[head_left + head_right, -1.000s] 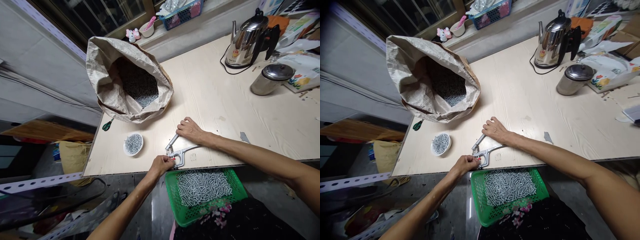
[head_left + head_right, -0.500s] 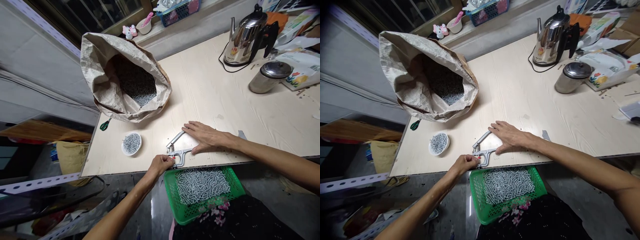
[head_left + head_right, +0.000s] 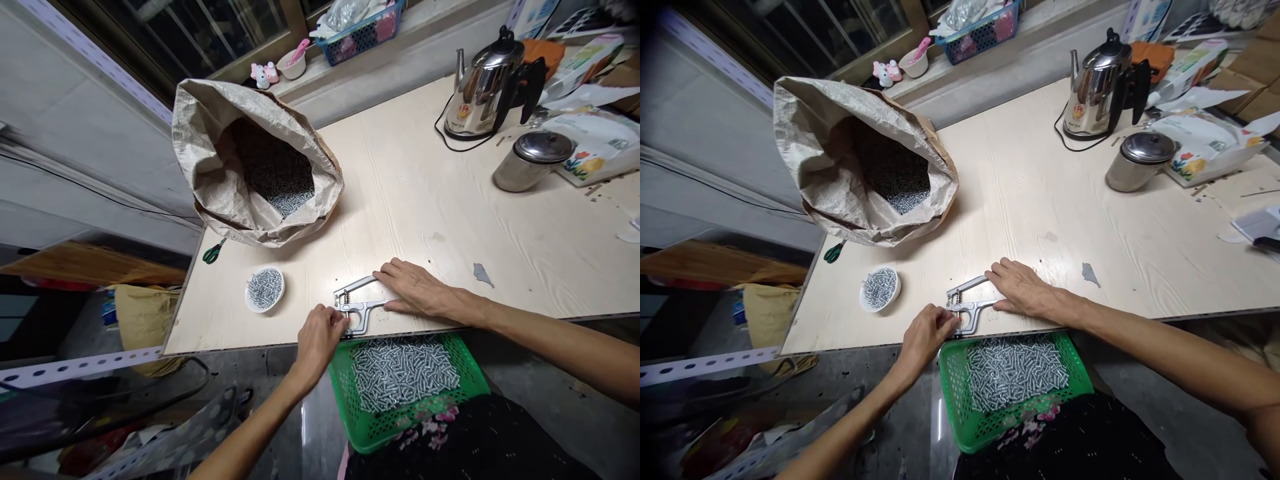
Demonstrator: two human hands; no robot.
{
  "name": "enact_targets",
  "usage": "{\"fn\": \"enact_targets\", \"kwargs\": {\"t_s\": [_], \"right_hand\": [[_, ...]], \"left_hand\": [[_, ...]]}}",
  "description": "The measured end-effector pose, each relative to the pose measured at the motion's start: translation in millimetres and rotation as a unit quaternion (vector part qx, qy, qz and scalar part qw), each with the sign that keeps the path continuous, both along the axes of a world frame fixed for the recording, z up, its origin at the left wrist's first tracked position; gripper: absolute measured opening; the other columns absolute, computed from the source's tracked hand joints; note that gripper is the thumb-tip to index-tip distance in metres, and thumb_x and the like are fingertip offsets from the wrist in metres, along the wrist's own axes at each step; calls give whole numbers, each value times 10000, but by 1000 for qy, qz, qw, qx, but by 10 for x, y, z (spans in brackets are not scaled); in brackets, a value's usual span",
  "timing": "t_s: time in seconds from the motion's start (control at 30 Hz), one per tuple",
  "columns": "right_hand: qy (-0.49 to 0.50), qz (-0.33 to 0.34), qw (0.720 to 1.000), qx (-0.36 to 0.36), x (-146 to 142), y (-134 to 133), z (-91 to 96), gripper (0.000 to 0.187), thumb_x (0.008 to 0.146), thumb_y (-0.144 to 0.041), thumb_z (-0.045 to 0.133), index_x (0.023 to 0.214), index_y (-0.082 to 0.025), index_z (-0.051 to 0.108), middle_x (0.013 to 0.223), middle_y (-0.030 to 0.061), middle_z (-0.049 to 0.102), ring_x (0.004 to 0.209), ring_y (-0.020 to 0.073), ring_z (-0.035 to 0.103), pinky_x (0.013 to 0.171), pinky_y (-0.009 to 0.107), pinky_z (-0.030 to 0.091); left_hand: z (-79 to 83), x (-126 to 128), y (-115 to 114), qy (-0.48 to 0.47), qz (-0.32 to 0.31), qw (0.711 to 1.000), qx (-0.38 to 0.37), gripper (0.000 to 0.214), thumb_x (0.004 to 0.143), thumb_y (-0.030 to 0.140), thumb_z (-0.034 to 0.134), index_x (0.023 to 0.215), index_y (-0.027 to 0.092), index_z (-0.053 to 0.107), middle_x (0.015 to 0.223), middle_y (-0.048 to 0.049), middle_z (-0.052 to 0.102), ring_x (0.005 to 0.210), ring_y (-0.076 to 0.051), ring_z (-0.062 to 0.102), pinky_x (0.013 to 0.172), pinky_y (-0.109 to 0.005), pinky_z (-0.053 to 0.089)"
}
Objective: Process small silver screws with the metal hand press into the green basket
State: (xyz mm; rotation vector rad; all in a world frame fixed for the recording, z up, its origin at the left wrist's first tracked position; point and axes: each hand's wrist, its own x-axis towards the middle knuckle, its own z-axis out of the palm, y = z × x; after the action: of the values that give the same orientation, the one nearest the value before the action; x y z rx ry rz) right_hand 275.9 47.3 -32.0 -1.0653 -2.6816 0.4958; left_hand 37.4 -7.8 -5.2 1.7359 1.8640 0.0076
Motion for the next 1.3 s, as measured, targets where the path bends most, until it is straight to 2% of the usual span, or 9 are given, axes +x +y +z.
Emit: {"fn": "enact_targets", "kwargs": {"t_s": [0.13,0.27,0.43,0.57,0.7,0.87,0.97,1.1,1.3], "right_hand": [[7,-13,1000,17,-45,-47,-40,571,716,-362,736,1171,-117,495,1055,125,560,950,256,487,787,381,457],[-21,-46,998,27,-110,-65,-18,607,653,-427,769,1120,-121,530,1019,122,575,914,267,508,759,395,444],[-51,-64,995,56,-141,-74,-61,379,758,-430,698,994,-158,580,948,88,592,872,244,517,738,369,399],[-31,-47,997,51,-181,-29,-156,136,867,-296,598,857,-161,588,855,59,590,809,193,513,714,318,382],[-20,-42,998,46,-227,29,-177,172,905,-295,536,799,-166,579,801,54,586,769,187,510,715,326,402],[20,-70,995,68,-160,-25,-157,500,838,-412,605,1238,-140,480,1193,162,546,1103,307,475,826,445,454],[52,-71,993,74,-108,-97,-225,629,822,-451,613,1338,-169,390,1371,176,426,1289,342,338,938,506,415],[60,-57,992,92,-137,-173,-327,476,857,-356,586,1277,-170,458,1392,155,424,1339,330,286,1001,500,374],[42,-49,991,120,-237,-205,-399,335,877,-264,563,1203,-192,542,1310,128,512,1316,307,330,972,473,380]], "left_hand": [[-37,203,57,44,-174,963,200,470,789,357,660,1197,156,542,1211,-128,581,1131,-289,495,899,-430,454],[-117,345,325,29,-302,936,180,635,759,316,708,1304,163,421,1333,-130,499,1202,-291,448,977,-454,424],[-79,391,483,44,-330,935,122,357,830,293,629,1143,152,530,1106,-93,601,1005,-250,507,861,-390,468],[-99,423,463,41,-299,945,124,177,904,298,519,981,155,590,980,-78,621,938,-224,509,833,-363,461],[-160,426,484,32,-271,953,131,183,911,311,506,943,168,616,937,-69,634,944,-220,519,825,-353,460],[-104,164,465,-41,-175,963,201,371,841,318,609,1183,177,572,1179,-106,590,1096,-231,523,908,-372,446],[8,-87,350,-31,-29,976,214,286,879,377,517,998,162,664,992,-97,632,936,-211,581,814,-342,457],[97,-210,190,36,49,993,96,366,808,469,560,634,160,651,735,-64,622,738,-190,567,647,-290,395],[28,-72,282,32,48,997,-46,245,702,394,626,623,164,660,602,-13,608,622,-155,547,546,-254,298]]}}
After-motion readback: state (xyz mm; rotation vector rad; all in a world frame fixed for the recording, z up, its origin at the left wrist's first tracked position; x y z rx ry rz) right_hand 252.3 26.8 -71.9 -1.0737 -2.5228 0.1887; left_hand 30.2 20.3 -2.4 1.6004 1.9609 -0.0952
